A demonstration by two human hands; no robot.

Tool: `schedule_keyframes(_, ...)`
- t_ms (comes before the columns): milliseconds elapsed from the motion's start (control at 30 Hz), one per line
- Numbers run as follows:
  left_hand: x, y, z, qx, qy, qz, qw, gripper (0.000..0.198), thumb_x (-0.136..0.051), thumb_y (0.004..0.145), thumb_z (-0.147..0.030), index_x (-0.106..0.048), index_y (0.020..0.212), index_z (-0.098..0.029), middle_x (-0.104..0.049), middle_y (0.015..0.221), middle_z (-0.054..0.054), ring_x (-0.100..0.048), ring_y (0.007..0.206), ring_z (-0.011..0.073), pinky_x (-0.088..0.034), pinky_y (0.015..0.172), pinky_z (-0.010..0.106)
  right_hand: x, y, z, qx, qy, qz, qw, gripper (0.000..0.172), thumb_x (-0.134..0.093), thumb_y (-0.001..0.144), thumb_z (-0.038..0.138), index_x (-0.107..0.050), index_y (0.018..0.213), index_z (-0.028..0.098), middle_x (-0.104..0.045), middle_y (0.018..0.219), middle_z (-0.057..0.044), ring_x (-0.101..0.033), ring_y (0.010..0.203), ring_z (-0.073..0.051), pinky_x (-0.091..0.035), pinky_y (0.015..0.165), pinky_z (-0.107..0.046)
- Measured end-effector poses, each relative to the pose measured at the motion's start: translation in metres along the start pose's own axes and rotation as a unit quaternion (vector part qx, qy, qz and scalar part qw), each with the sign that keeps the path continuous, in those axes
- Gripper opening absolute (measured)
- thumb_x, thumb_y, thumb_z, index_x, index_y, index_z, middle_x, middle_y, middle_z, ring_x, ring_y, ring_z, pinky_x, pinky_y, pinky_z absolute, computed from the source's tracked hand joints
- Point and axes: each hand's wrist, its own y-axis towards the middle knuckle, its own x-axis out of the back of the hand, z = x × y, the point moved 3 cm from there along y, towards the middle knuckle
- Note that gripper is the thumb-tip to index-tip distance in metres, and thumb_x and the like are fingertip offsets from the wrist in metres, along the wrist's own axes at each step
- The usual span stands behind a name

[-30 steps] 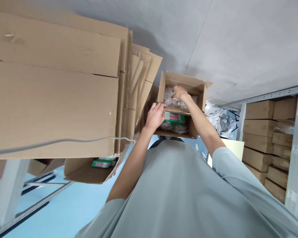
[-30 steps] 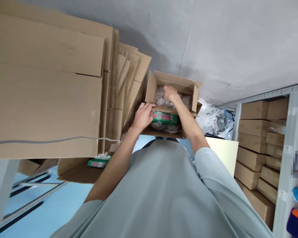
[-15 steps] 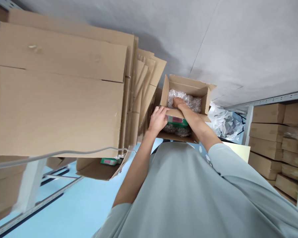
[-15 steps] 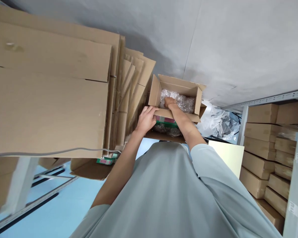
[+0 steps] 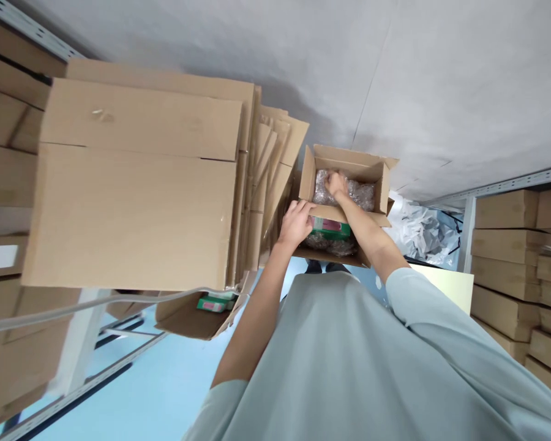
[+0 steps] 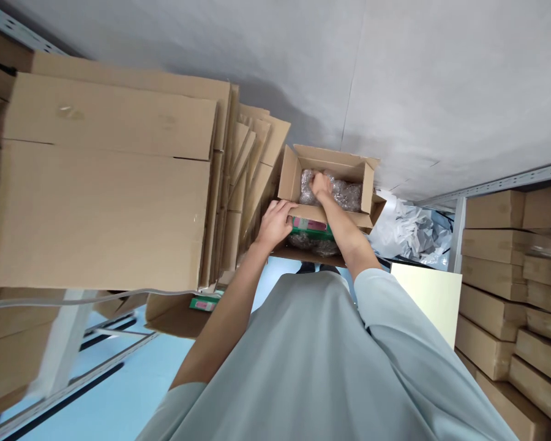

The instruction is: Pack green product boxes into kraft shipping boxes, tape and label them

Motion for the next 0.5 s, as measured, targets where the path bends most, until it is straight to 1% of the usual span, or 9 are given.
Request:
schedule_keyframes(100, 0.0, 0.001, -0.001, -0.006, -0.001, -0.004, 1.0, 0.049, -0.051, 0.093, -0.005, -0.073, 0.135, -0.018, -0.074, 0.132, 0.013, -0.061, 0.129, 0.0347, -0.05, 0.12, 0.049, 0.035, -0.021, 0.004, 0.033, 0.033, -0.105, 0.993, 0.03, -0.05, 0.109, 0.031, -0.069, 0.13, 0.021, -0.066, 0.14, -0.016, -0.07, 0.115, -0.032, -0.054, 0.105, -0.046)
schedule_keyframes(167, -0.001, 0.002, -0.001, -0.009, 0.004, -0.008, 1.0, 0.047, -0.051, 0.094, -0.006, -0.073, 0.135, -0.016, -0.074, 0.131, 0.014, -0.061, 0.128, 0.0351, -0.051, 0.119, 0.049, 0.061, -0.05, 0.001, 0.073, 0.064, -0.162, 0.982, 0.023, -0.052, 0.108, 0.03, -0.069, 0.12, 0.021, -0.069, 0.129, -0.014, -0.07, 0.112, -0.031, -0.055, 0.105, -0.046)
schedule_keyframes(233, -0.001, 0.003, -0.001, -0.01, 0.006, -0.01, 1.0, 0.046, -0.05, 0.095, -0.007, -0.073, 0.134, -0.015, -0.075, 0.131, 0.014, -0.062, 0.128, 0.0352, -0.051, 0.118, 0.048, 0.082, -0.094, -0.006, 0.115, 0.106, -0.205, 0.966, 0.018, -0.053, 0.106, 0.029, -0.068, 0.111, 0.021, -0.071, 0.119, -0.011, -0.069, 0.105, -0.027, -0.056, 0.103, -0.044)
schedule_keyframes(300, -0.002, 0.004, -0.001, -0.009, 0.002, -0.012, 1.0, 0.046, -0.051, 0.096, -0.008, -0.073, 0.135, -0.014, -0.075, 0.131, 0.014, -0.061, 0.128, 0.0354, -0.051, 0.118, 0.049, 0.096, -0.153, -0.017, 0.152, 0.166, -0.245, 0.943, 0.014, -0.054, 0.103, 0.029, -0.066, 0.104, 0.022, -0.072, 0.12, -0.009, -0.069, 0.097, -0.022, -0.058, 0.096, -0.038)
schedule_keyframes(367, -0.004, 0.004, 0.001, -0.007, -0.004, -0.014, 1.0, 0.047, -0.053, 0.095, -0.008, -0.073, 0.136, -0.014, -0.075, 0.132, 0.015, -0.061, 0.13, 0.0362, -0.05, 0.119, 0.05, 0.101, -0.216, -0.029, 0.175, 0.219, -0.264, 0.923, 0.01, -0.057, 0.099, 0.03, -0.064, 0.098, 0.023, -0.071, 0.128, -0.009, -0.069, 0.096, -0.02, -0.059, 0.086, -0.034)
schedule_keyframes(433, -0.006, 0.003, 0.003, -0.008, -0.012, -0.02, 1.0, 0.048, -0.054, 0.094, -0.009, -0.072, 0.137, -0.015, -0.074, 0.133, 0.015, -0.06, 0.132, 0.0368, -0.049, 0.12, 0.052, 0.095, -0.271, -0.039, 0.159, 0.252, -0.266, 0.917, 0.01, -0.06, 0.097, 0.032, -0.064, 0.094, 0.023, -0.072, 0.131, -0.009, -0.069, 0.089, -0.018, -0.058, 0.077, -0.032)
schedule_keyframes(500, -0.008, 0.003, 0.003, -0.012, -0.022, -0.026, 0.999, 0.047, -0.054, 0.094, -0.01, -0.072, 0.137, -0.015, -0.074, 0.134, 0.015, -0.06, 0.133, 0.0369, -0.049, 0.121, 0.053, 0.079, -0.306, -0.046, 0.128, 0.272, -0.248, 0.921, 0.012, -0.063, 0.097, 0.035, -0.066, 0.095, 0.023, -0.073, 0.129, -0.008, -0.068, 0.081, -0.016, -0.057, 0.072, -0.031)
